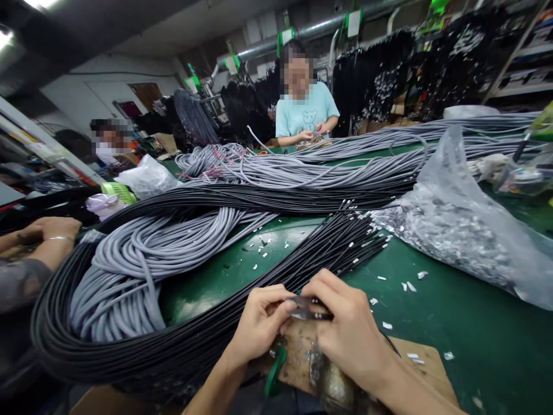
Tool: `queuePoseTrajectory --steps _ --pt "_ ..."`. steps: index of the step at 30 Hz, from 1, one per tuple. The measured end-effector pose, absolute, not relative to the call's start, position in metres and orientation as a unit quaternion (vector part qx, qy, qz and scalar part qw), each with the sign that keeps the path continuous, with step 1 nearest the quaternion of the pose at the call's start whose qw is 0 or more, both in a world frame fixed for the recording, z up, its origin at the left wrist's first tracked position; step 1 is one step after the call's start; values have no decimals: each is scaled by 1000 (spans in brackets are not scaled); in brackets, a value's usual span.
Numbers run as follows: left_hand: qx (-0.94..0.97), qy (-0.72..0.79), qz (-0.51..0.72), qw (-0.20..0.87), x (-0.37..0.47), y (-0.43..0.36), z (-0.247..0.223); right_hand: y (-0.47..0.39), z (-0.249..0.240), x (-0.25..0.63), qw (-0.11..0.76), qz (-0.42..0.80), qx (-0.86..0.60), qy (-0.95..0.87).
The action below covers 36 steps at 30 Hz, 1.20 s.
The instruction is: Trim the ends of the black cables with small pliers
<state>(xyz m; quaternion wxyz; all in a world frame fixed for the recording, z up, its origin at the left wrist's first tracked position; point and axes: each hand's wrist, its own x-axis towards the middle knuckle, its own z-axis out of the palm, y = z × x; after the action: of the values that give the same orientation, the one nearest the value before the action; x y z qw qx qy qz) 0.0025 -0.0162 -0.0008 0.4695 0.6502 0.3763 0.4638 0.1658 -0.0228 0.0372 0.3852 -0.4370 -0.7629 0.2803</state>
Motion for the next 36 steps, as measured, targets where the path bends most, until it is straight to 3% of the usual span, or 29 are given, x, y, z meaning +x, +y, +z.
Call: queuePoseTrajectory --steps 3,5,9,12,14,17,20,23,28,36 --pt "660 327 488 468 -1 -15 2 -19 39 165 351 489 -417 -681" --pt "659 322 517 441 -1 -15 5 -16 40 164 343 549 -391 -654" --pt "671 371 533 357 3 -18 6 -14 41 163 347 459 -428 -697" --pt "677 385 533 331 5 -19 6 -14 40 161 359 472 -443 -672" --pt "676 383 525 347 6 -19 5 -15 40 159 363 485 -422 -675" --pt "671 365 496 413 5 -19 2 -14 44 160 378 377 -402 -744" --pt "644 354 489 470 3 -18 -2 -9 49 170 480 236 -453 -713" --pt "604 352 514 498 4 -17 -4 -3 49 180 549 179 -518 -631" --pt "549 324 543 546 10 -16 0 -7 46 173 424 247 -481 -727" --pt "540 312 550 555 10 -18 3 -16 47 168 419 289 -427 -748"
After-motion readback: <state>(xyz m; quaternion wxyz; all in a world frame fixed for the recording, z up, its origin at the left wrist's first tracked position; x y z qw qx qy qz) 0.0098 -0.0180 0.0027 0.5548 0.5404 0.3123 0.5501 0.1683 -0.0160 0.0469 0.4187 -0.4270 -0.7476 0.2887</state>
